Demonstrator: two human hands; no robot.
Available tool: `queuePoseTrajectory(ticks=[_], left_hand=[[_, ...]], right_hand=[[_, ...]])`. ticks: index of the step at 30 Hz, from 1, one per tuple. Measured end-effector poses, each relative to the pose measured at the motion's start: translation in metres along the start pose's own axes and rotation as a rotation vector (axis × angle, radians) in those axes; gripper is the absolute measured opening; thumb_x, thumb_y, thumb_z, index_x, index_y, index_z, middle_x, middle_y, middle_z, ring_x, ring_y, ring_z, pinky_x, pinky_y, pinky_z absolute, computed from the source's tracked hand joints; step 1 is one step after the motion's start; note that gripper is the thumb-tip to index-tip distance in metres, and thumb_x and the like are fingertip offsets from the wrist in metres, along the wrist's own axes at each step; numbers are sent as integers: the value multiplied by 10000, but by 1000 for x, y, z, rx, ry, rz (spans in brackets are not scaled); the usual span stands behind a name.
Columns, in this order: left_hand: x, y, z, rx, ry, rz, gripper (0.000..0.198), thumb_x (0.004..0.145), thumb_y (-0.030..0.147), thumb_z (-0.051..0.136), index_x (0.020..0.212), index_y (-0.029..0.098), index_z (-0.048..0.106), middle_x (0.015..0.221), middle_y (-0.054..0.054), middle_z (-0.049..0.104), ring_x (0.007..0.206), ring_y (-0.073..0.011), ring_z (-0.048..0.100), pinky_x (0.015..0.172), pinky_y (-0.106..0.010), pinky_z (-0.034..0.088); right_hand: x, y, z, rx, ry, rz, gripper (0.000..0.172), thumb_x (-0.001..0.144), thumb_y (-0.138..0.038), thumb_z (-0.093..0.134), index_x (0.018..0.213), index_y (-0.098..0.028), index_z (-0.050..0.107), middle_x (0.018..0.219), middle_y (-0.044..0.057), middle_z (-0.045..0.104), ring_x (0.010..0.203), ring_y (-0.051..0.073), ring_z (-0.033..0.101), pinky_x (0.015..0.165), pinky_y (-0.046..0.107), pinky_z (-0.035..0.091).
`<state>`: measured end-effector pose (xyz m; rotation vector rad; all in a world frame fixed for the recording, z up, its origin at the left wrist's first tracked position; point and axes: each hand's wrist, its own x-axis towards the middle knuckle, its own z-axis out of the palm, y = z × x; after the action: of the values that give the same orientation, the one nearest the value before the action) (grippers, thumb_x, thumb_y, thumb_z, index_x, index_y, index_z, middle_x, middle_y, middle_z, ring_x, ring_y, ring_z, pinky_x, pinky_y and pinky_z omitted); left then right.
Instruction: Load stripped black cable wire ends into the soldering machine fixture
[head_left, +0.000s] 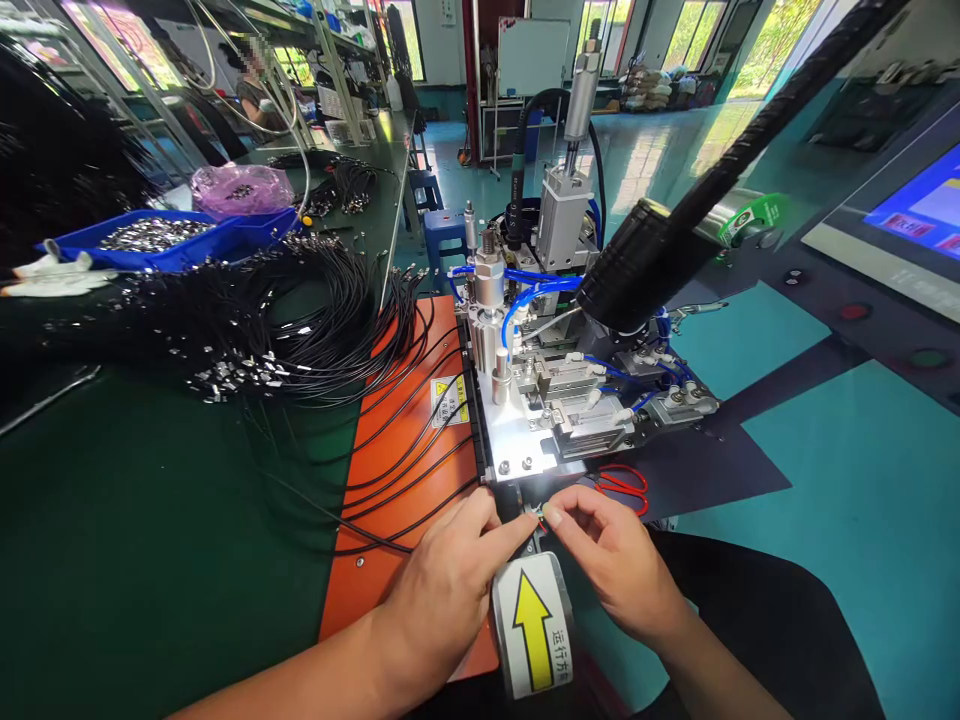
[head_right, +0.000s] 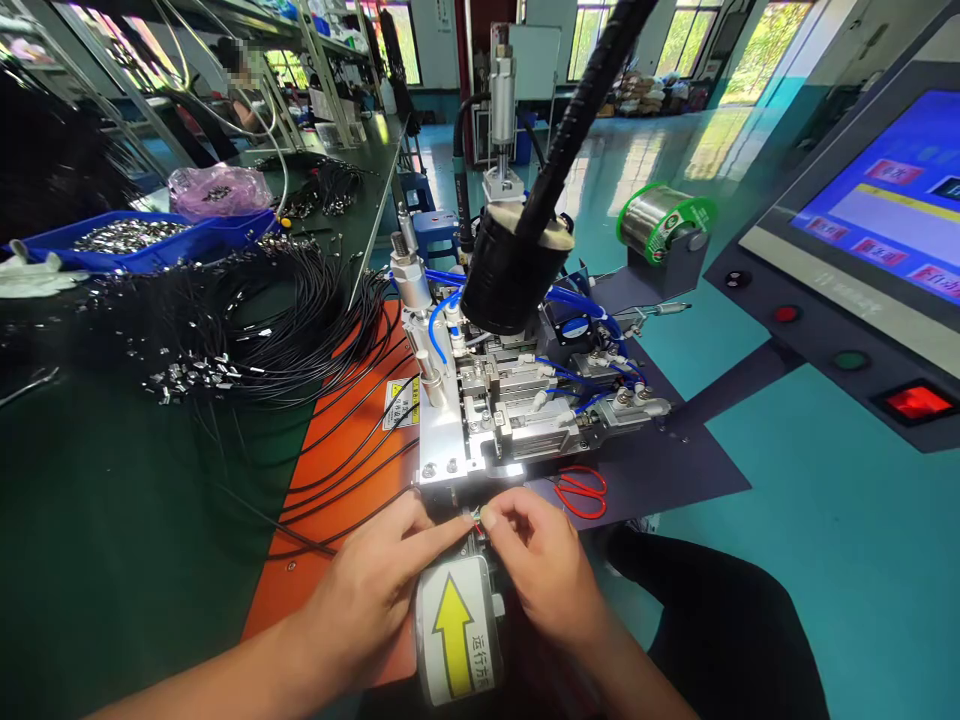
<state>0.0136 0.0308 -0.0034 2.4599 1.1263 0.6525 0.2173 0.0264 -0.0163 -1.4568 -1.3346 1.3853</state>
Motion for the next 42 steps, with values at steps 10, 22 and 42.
queuePoseTrajectory(ticks=[10, 22, 42], left_hand=[[1, 3, -2, 55, -39, 19, 361, 982, 149, 470, 1307, 266, 572, 863, -31, 502, 735, -176, 503, 606, -267, 437], [0, 1, -1, 104, -12, 54, 338, 970, 134, 486, 1281, 232, 576, 856, -33, 487, 723, -186, 489, 594, -275, 428], [1, 0, 2, 87, 43, 60, 272, 991, 164, 465, 1194, 221, 637, 821, -34, 500, 701, -177, 484, 573, -262, 405]], right_hand=[[-1, 1, 0, -112, 27, -63, 241, 966, -394, 547, 855, -205, 648, 808, 5, 658, 765, 169, 597, 701, 274, 468], [-16, 9, 10, 87, 40, 70, 301, 916, -464, 609, 853, -182, 694, 790, 30, 683, 719, 179, 596, 644, 267, 470], [-10, -12, 5, -406, 83, -223, 244, 984, -294, 485, 780, -208, 588, 769, -7, 579, 718, 154, 548, 651, 281, 410]])
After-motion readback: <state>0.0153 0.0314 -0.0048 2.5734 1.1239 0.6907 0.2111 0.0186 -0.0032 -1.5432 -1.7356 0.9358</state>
